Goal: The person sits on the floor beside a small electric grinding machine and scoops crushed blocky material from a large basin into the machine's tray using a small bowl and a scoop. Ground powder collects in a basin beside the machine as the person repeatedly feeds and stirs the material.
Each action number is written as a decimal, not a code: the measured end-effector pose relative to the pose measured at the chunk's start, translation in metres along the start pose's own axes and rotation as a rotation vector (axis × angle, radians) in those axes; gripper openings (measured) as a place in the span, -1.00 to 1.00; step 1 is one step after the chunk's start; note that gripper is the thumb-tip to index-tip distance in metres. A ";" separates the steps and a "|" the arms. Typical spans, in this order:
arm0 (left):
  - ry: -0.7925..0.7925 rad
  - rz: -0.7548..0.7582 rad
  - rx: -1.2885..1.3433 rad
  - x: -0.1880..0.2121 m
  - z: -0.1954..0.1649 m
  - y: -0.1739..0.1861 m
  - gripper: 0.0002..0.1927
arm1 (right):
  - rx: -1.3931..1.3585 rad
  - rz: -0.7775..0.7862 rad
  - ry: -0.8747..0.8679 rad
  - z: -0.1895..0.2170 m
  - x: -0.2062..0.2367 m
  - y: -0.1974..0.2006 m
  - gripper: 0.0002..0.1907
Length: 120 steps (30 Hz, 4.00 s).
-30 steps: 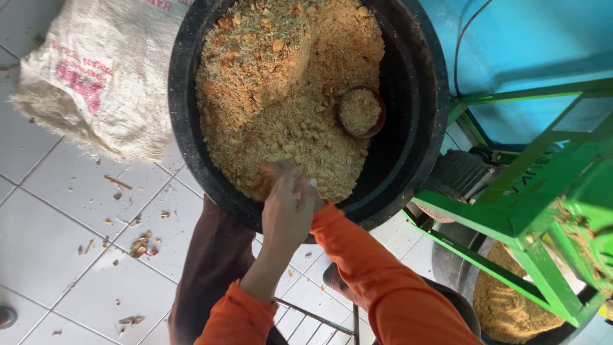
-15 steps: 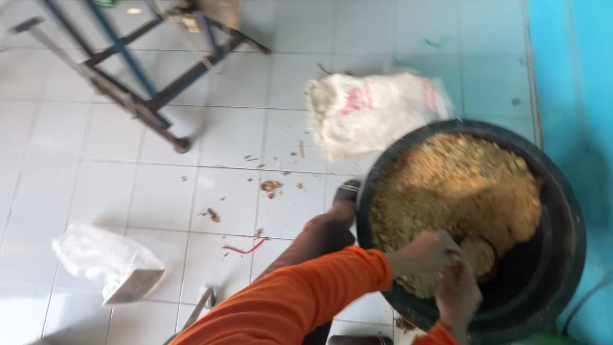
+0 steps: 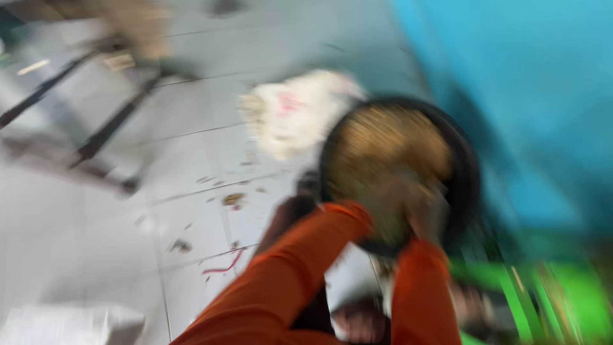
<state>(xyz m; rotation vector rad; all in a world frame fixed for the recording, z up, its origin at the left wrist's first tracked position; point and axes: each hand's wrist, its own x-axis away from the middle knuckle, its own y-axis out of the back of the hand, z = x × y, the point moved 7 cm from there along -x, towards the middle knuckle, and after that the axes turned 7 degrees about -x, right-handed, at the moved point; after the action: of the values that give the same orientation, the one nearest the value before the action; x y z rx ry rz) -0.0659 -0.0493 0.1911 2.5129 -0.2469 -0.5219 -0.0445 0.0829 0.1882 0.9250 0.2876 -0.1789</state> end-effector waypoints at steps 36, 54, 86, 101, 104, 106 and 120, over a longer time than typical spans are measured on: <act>-0.800 0.647 -0.150 0.134 -0.403 -0.137 -0.36 | 0.210 -0.279 0.113 0.026 0.306 0.413 -0.38; -0.983 0.616 -0.280 0.139 -0.389 -0.148 -0.49 | 0.137 -0.197 -0.016 0.015 0.309 0.374 -0.76; -0.791 0.594 -0.262 0.123 -0.392 -0.134 -0.56 | 0.390 -0.168 -0.028 -0.034 0.324 0.503 -0.68; -0.890 0.905 -0.463 0.090 -0.409 -0.226 -0.64 | -0.332 -0.822 -0.136 0.043 0.411 0.543 -0.56; -0.892 0.993 -0.580 0.094 -0.404 -0.231 -0.64 | 0.163 -0.806 -0.219 0.049 0.417 0.533 -0.52; -0.865 1.032 -0.597 0.092 -0.400 -0.230 -0.66 | 0.198 -0.799 -0.145 0.054 0.420 0.526 -0.50; -1.553 0.252 -0.720 0.073 -0.453 -0.287 -0.90 | 0.254 -0.882 -0.128 0.083 0.459 0.504 -0.53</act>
<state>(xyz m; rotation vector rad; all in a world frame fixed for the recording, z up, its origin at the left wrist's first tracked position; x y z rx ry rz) 0.2070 0.3874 0.3579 0.9355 -0.7260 -1.9017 0.5426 0.3004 0.4713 0.9799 0.5504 -1.1023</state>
